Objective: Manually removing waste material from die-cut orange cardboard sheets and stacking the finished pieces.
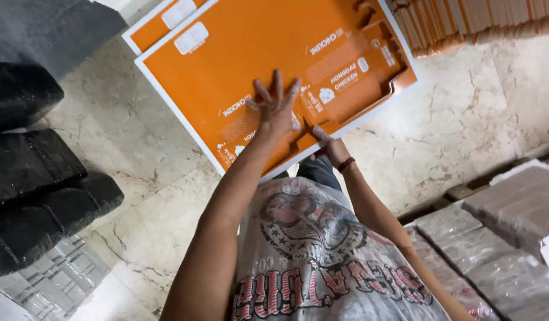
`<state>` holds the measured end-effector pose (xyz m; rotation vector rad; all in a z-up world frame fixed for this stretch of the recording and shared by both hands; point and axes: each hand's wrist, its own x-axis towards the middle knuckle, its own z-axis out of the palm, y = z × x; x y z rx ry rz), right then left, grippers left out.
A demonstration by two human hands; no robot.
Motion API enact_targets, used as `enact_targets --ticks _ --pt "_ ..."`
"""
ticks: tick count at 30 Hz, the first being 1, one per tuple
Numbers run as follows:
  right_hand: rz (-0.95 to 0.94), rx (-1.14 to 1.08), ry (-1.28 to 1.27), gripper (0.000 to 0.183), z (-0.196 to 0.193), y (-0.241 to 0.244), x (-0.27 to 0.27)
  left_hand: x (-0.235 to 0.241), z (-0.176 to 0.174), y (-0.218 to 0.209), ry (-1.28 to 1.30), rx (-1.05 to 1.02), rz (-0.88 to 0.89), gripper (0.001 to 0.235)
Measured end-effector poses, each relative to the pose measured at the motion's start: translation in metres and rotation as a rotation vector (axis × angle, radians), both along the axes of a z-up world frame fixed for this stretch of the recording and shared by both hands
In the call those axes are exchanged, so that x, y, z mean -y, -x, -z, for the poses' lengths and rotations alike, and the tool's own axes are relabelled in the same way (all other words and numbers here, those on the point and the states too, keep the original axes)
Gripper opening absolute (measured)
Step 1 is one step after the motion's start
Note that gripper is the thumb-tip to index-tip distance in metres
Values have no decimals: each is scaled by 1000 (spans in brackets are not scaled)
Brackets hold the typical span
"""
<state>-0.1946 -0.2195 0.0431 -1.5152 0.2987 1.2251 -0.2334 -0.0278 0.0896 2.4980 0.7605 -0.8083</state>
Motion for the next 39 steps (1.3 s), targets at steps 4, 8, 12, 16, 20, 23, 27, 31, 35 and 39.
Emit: enact_targets --ticks 4,8,12,16,20,23,27,31,35,39 --pt "-244 96 119 83 -56 -8 -22 -2 11 -16 46 -7 81 110" --pt "-304 200 -94 53 -85 -12 -36 -3 24 -15 10 1 90 111" --pt "-341 122 16 57 -129 -18 -44 -4 39 -11 68 50 71 109" --pt "-480 69 198 69 -104 -20 -19 -17 0 16 125 89 27 114" --pt "-367 -33 156 67 -61 -13 5 -28 -34 99 185 82 -158 120" --pt "-301 -137 93 72 -23 -4 13 -31 -29 148 133 -29 -187 122" --pt "-611 -242 56 72 67 64 30 -27 -32 161 114 -160 -131 133" --pt "-704 -253 -19 81 -2 123 -30 -27 -10 162 128 -130 -167 138" --pt "-570 -138 3 79 76 169 -19 -19 28 170 6 -98 -143 149" --pt "-331 -122 66 41 -31 178 -66 -19 39 162 -180 -147 -87 98"
